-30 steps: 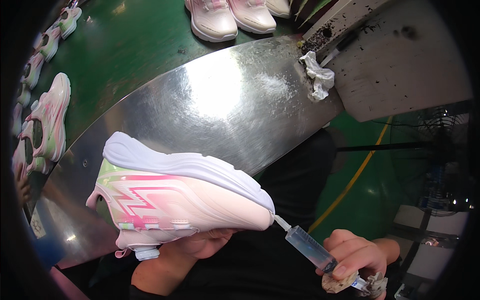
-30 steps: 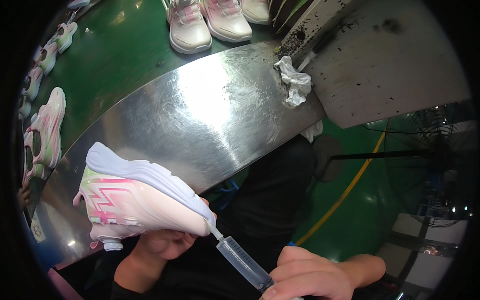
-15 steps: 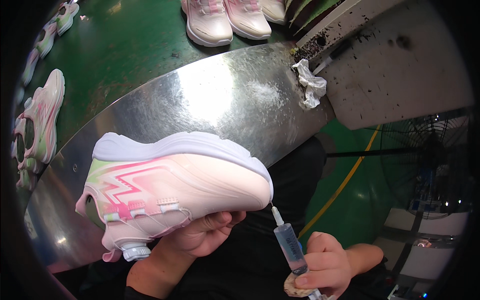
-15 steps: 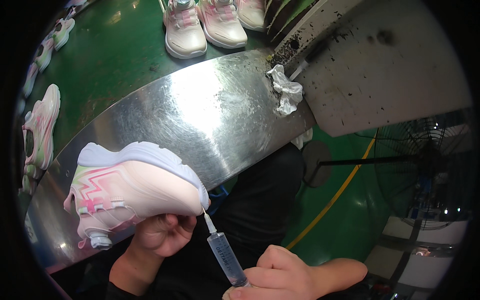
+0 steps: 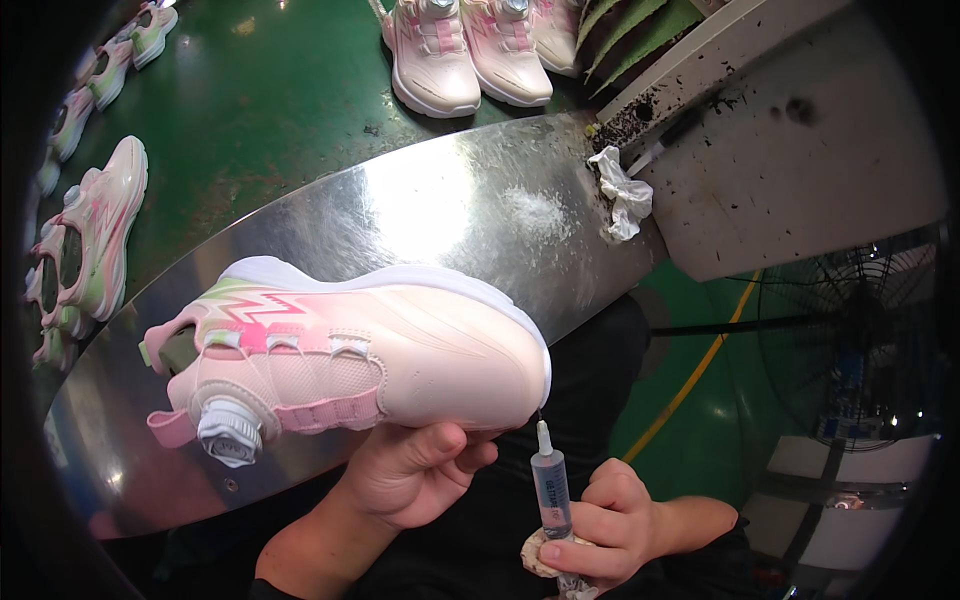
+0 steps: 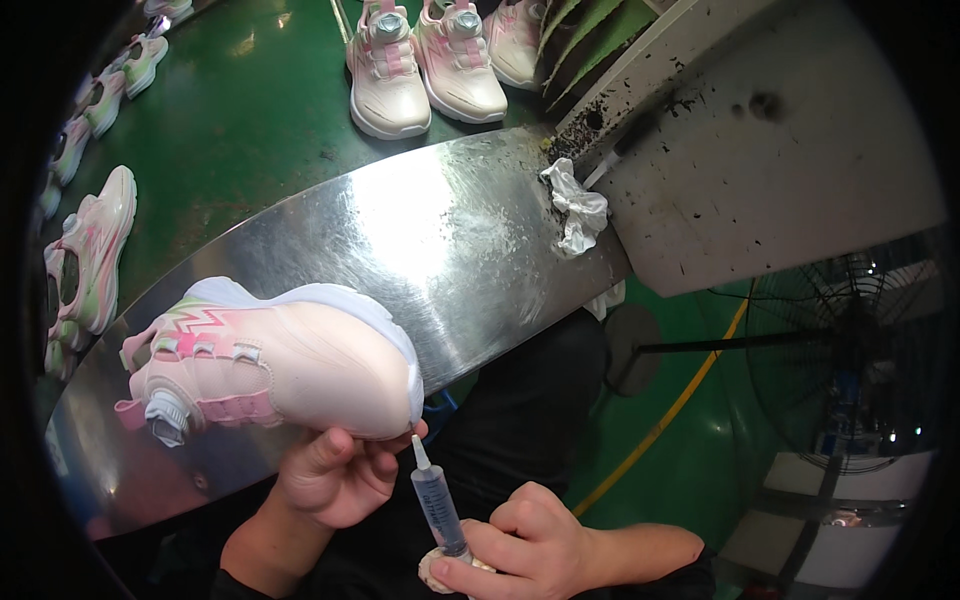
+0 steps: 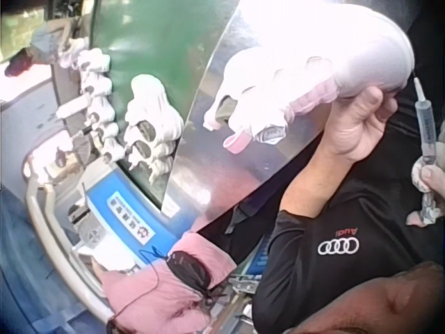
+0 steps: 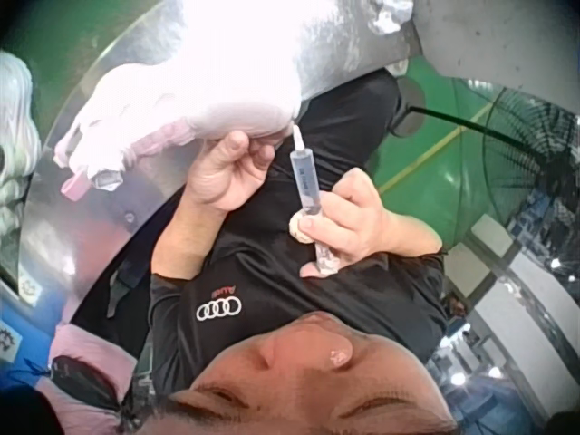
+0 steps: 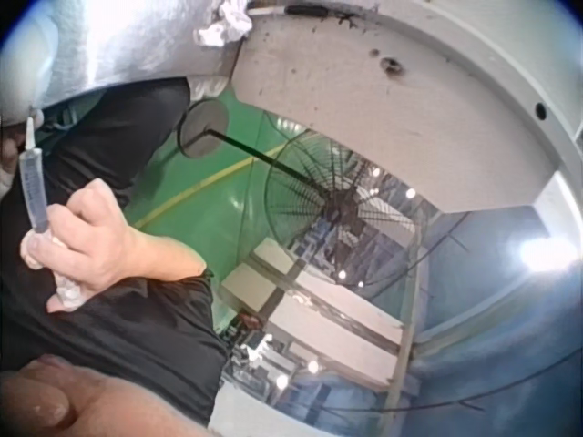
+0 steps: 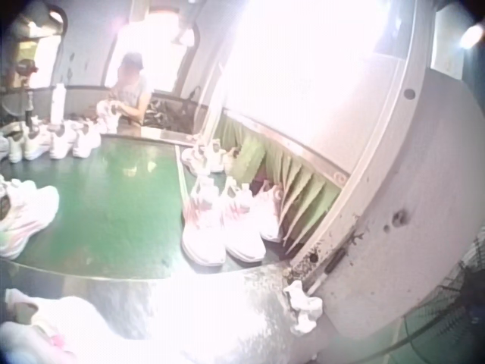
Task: The person picks up shoes from a conveyor belt one at a time, applies adhesive along the sole seam using a syringe applicator, and places the shoes back onto the conveyor belt.
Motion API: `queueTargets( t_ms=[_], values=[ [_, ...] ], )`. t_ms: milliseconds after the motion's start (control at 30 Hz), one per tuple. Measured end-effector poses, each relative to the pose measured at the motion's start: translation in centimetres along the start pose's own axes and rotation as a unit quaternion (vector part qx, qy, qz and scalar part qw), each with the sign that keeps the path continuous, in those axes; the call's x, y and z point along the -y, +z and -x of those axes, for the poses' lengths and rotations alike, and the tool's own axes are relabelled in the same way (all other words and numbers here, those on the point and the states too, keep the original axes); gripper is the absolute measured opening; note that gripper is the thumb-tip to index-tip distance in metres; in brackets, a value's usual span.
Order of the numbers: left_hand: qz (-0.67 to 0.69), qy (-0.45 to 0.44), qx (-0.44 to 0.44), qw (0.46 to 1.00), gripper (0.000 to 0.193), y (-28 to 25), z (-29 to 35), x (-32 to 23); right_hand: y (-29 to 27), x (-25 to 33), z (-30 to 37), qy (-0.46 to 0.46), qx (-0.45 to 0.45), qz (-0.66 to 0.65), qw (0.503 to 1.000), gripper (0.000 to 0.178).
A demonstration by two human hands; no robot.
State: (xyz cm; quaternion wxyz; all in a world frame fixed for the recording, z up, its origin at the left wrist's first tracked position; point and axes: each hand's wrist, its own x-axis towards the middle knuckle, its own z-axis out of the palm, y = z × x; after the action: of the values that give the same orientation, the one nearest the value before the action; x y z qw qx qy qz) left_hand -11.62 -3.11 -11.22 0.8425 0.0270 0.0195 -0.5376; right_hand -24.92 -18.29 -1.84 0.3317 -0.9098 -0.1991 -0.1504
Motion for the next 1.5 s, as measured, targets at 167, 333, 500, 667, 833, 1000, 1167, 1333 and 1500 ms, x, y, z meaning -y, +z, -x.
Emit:
queueTargets(
  t_ms=[167, 333, 500, 667, 833, 1000, 1167, 1333, 1500],
  values=[
    [-0.010, 0.002, -0.018, 1.000, 0.041, 0.7, 0.0, 0.1, 1.2, 0.1, 1.9, 0.038, -0.007, 0.001, 0.999, 0.049],
    [-0.024, -0.006, -0.037, 0.999, 0.043, 0.8, -0.2, -0.1, 1.5, 0.0, 1.7, 0.042, -0.010, 0.020, 0.999, 0.055],
    [0.014, -0.021, -0.022, 0.999, 0.040, 0.7, -0.3, -0.7, 0.9, 0.0, 0.2, 0.012, 0.002, 0.025, 1.000, 0.058],
    [0.002, -0.026, -0.042, 0.999, 0.038, 0.6, 0.3, -1.2, 1.1, 0.1, 1.0, -0.056, -0.096, -0.008, 0.994, 0.065],
    [0.015, -0.029, 0.036, 0.999, 0.041, -1.2, 5.7, -0.7, 1.1, -4.5, 1.0, -0.021, -0.133, 0.067, 0.989, 0.082],
    [-0.100, 0.004, -0.227, 0.969, 0.084, 2.0, 13.3, -2.4, 2.0, -11.1, -1.6, 0.023, -0.093, 0.148, 0.984, 0.083],
    [-0.281, 0.054, -0.255, 0.924, 0.082, 2.8, 12.4, -5.2, 4.3, -13.9, -4.6, 0.054, -0.117, 0.089, 0.988, 0.082],
    [-0.355, 0.149, -0.174, 0.906, 0.057, 2.0, -1.4, -12.2, 4.4, -13.8, -4.2, 0.105, -0.127, 0.049, 0.985, 0.081],
    [-0.356, 0.081, -0.225, 0.904, 0.043, 2.3, -6.7, -15.0, 4.4, -13.7, -4.9, 0.103, -0.125, 0.056, 0.985, 0.080]
  ],
)
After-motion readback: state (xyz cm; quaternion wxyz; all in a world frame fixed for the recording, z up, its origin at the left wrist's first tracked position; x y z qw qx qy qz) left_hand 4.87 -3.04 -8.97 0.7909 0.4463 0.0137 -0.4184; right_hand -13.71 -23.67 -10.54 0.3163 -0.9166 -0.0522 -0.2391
